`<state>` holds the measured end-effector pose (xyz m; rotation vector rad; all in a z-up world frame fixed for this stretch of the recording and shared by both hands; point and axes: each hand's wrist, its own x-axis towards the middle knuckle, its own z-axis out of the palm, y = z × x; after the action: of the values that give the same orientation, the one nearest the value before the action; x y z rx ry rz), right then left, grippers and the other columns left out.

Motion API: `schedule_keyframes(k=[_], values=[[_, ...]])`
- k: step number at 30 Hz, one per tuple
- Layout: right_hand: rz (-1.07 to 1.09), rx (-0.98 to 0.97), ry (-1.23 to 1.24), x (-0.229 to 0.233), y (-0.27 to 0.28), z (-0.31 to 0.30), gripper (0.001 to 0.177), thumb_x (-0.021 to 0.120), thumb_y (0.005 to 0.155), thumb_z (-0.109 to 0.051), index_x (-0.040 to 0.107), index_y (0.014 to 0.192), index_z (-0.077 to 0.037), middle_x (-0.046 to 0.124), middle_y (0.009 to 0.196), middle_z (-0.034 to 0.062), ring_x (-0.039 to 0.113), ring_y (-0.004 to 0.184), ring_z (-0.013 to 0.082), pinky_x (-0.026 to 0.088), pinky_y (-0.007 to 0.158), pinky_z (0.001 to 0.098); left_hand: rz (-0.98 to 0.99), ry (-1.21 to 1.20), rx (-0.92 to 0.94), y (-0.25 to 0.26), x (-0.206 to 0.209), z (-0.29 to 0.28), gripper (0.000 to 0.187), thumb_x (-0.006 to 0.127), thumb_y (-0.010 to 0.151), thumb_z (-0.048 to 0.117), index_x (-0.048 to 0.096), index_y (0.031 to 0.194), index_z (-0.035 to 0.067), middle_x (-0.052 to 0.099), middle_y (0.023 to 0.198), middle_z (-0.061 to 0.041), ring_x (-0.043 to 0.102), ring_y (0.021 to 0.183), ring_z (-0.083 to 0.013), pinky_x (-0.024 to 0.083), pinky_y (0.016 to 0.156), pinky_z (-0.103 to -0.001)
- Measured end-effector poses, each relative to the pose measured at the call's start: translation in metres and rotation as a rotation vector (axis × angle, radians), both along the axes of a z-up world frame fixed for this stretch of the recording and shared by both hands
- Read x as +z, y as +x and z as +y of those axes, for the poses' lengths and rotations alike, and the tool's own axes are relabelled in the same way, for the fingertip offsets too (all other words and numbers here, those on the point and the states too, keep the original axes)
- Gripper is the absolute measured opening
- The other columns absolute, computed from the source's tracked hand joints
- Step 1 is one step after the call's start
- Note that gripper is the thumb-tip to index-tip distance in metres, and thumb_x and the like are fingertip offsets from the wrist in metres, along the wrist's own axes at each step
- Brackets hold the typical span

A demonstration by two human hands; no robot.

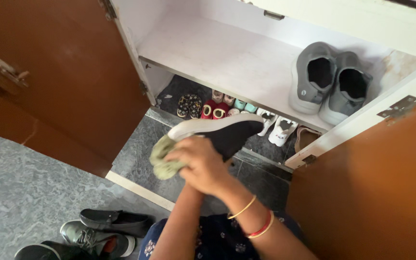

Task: The person wipes several pairs of shoes with a cloth, including children's shoes, sneakers, and formal shoes, then places them into a white shoe cabinet.

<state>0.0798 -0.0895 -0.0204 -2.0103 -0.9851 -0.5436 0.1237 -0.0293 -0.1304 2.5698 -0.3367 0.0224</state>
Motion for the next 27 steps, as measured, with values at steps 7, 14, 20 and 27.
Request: schedule_keyframes(k=[7,14,20,27], values=[[-0.095,-0.485,-0.025,-0.011,0.043,-0.058,0.036,0.064,0.072,0.010,0.071,0.099,-0.013,0.066,0.104,0.0068,0.063,0.106,0.0308,0.048,0.094,0.0459,0.197,0.038,-0.142,-0.004,0.000,-0.004,0.042,0.057,0.098,0.040,0.062,0.133,0.017,0.067,0.122,-0.016,0.065,0.111,-0.0386,0.054,0.095,-0.047],[-0.019,-0.643,0.189,-0.023,0.068,-0.105,0.036,0.074,0.076,0.008,0.068,0.107,-0.010,0.064,0.111,0.0099,0.061,0.109,0.0323,0.049,0.097,0.0451,0.010,-0.081,-0.191,-0.009,0.004,0.012,0.041,0.059,0.095,0.032,0.068,0.129,0.010,0.066,0.124,-0.022,0.064,0.112,-0.0404,0.052,0.095,-0.050],[-0.050,-0.160,-0.127,0.005,0.012,-0.010,0.030,0.074,0.070,0.001,0.072,0.095,-0.014,0.066,0.105,0.0051,0.060,0.105,0.0320,0.044,0.092,0.0475,-0.536,-0.108,-0.142,-0.009,-0.091,-0.021,0.049,0.057,0.094,0.029,0.061,0.136,0.005,0.065,0.130,-0.022,0.060,0.122,-0.0388,0.044,0.103,-0.049],[-0.084,-0.702,-0.095,-0.012,0.060,-0.105,0.033,0.073,0.076,0.001,0.071,0.106,-0.011,0.062,0.110,0.0100,0.057,0.109,0.0318,0.044,0.094,0.0472,-0.237,-0.033,-0.227,-0.018,0.014,0.005,0.046,0.061,0.092,0.031,0.062,0.131,0.006,0.065,0.126,-0.023,0.060,0.117,-0.0412,0.044,0.104,-0.052]])
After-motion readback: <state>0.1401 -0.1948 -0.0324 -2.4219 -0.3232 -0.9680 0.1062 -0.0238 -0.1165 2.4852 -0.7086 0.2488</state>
